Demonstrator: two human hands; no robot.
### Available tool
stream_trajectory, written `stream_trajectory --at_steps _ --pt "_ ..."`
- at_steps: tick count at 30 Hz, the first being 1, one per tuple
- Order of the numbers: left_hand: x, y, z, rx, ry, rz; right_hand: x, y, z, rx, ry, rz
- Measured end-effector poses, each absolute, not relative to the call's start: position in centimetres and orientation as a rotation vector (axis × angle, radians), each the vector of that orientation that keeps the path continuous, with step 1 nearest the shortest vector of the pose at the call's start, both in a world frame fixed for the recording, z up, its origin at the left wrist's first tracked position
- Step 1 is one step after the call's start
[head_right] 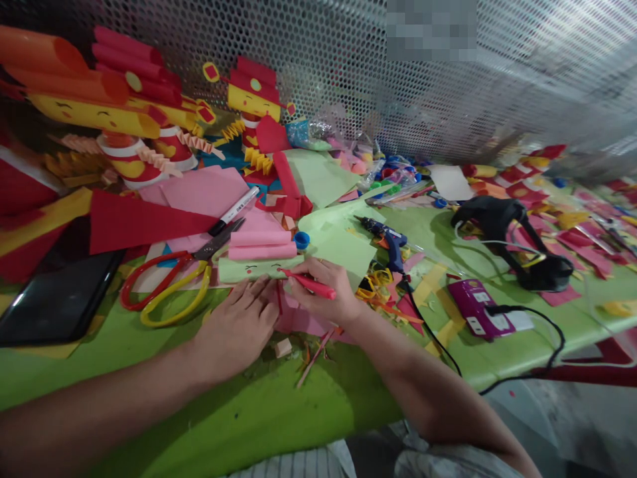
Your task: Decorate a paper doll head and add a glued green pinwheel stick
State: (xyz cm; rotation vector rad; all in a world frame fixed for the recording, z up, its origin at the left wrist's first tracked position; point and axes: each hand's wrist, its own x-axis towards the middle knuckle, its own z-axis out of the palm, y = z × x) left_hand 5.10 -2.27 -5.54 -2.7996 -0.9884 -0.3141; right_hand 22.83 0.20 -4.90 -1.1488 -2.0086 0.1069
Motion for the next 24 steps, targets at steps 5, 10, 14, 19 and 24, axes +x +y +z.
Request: stream_trajectory --at_steps 5,10,14,19,24 --pt "5.11 -2.24 -5.80 -2.774 -0.975 -0.348 22.96 0.19 -5.07 -1.151 -2.027 0.119" --pt "5.15 -2.13 -5.72 -2.770 -0.970 -0.350 22.83 0.15 -5.10 -1.131 -2.018 0.142" --pt "5.14 -2.13 -5.46 -2.791 -0.974 -0.309 22.78 0.04 -4.78 -1.153 -1.939 0.262" --pt "5.02 -2.08 -5.33 -2.782 -0.974 -0.289 23.15 0.12 -4.87 -1.238 -1.567 0.617" --pt "4.91 -1.98 -5.19 -2.799 -0.973 -0.275 23.27 0.35 -5.45 -1.122 -1.260 0.980"
